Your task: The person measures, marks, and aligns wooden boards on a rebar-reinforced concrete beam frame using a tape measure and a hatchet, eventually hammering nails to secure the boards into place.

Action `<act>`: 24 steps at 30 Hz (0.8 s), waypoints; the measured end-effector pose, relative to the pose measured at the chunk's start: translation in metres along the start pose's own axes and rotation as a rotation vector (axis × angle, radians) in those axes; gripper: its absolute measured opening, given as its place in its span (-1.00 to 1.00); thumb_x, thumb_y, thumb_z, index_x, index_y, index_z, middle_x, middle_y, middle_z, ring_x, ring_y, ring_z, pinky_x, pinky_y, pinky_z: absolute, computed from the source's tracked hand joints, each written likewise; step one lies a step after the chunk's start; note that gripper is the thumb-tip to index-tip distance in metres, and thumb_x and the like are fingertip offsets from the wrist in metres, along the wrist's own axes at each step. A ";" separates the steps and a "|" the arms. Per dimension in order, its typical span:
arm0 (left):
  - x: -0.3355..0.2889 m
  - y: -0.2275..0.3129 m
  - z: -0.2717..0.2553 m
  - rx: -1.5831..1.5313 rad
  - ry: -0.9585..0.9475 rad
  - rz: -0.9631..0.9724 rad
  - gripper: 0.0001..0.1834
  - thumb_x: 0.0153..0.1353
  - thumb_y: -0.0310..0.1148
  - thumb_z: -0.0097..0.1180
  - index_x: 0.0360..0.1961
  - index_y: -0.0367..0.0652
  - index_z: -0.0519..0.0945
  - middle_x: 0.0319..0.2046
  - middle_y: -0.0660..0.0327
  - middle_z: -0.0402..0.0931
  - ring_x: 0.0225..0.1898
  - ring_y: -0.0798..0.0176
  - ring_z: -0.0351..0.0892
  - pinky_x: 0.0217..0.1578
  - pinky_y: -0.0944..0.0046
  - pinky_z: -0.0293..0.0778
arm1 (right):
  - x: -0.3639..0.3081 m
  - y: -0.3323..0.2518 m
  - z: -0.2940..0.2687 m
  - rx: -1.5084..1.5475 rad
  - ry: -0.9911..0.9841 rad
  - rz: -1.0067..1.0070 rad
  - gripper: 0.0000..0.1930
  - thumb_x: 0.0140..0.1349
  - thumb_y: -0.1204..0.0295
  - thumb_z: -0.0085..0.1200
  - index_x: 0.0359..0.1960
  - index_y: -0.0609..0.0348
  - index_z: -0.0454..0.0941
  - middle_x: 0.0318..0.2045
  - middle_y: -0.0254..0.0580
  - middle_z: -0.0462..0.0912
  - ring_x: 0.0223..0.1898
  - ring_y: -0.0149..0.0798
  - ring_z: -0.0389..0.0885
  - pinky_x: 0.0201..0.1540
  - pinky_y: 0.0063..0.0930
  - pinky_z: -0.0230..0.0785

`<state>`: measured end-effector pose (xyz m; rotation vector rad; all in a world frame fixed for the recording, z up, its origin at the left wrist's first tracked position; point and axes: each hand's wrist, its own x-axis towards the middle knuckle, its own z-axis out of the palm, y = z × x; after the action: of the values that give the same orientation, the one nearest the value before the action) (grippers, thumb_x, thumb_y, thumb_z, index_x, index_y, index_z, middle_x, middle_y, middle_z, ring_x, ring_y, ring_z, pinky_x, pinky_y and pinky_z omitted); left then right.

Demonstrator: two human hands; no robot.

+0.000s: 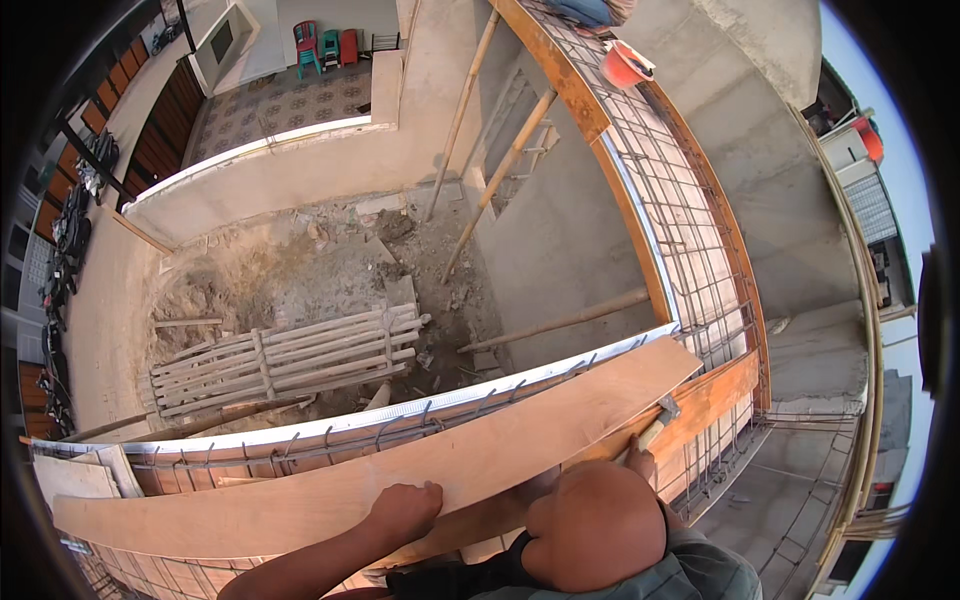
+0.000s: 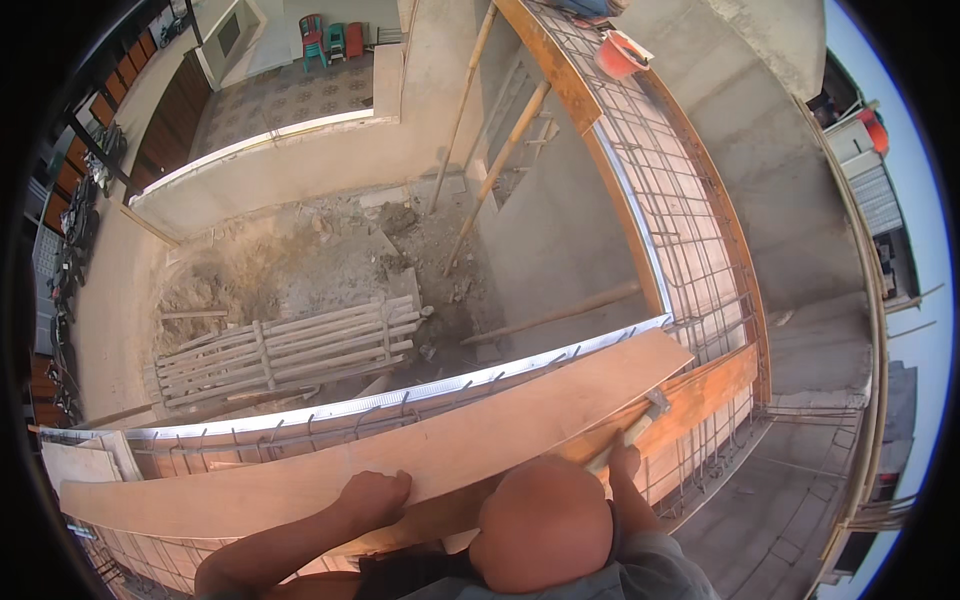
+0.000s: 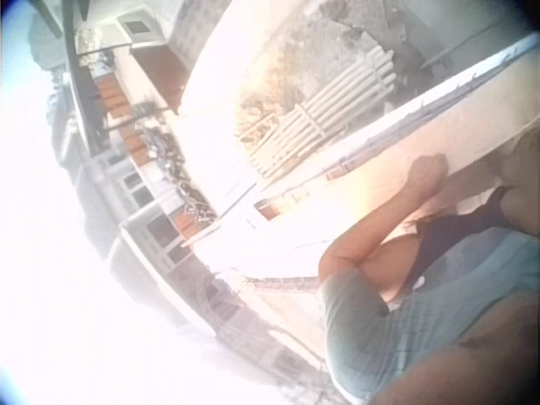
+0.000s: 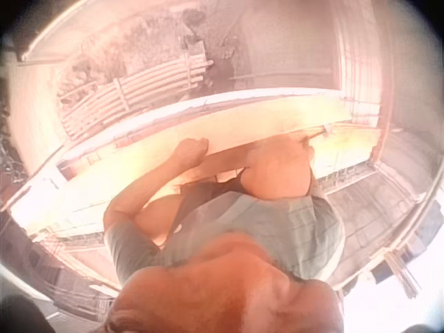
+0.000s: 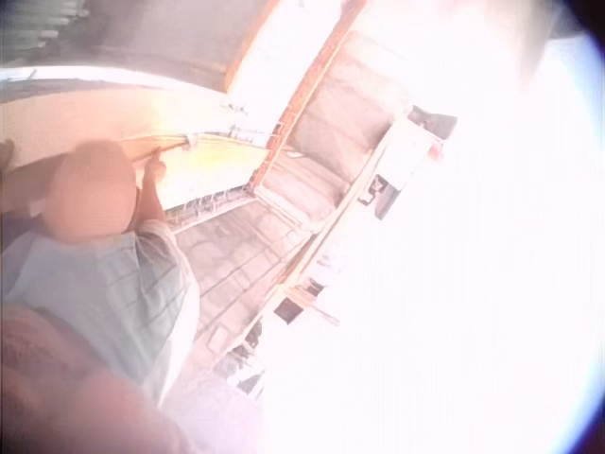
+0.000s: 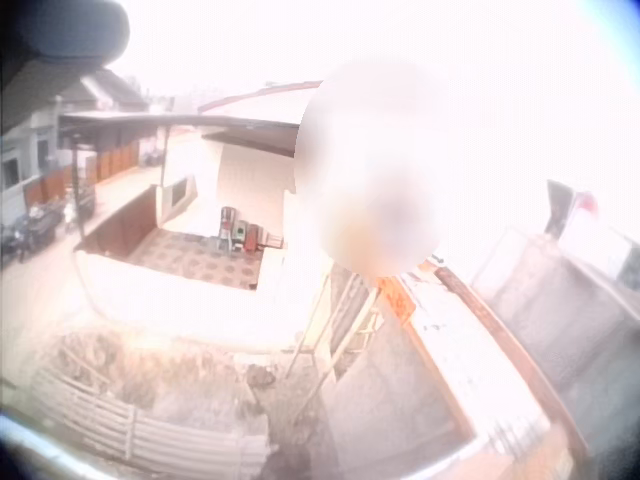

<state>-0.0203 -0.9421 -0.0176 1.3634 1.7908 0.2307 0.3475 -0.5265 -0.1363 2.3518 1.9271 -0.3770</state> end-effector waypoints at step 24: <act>-0.012 -0.013 -0.012 0.233 0.150 0.061 -0.61 0.03 -0.10 0.36 -0.39 -0.25 0.61 -0.49 -0.06 0.65 -0.40 -0.09 0.72 -0.32 0.00 0.62 | -0.077 0.025 -0.113 0.799 -0.092 0.265 -0.57 -0.07 0.14 0.38 -0.44 0.34 0.62 -0.66 -0.27 0.41 -0.73 -0.36 0.27 -0.64 -0.35 0.08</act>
<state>-0.0381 -0.9536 -0.0118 1.6025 1.9491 0.1639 0.3738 -0.5810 -0.0108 2.8983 1.5594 -1.4131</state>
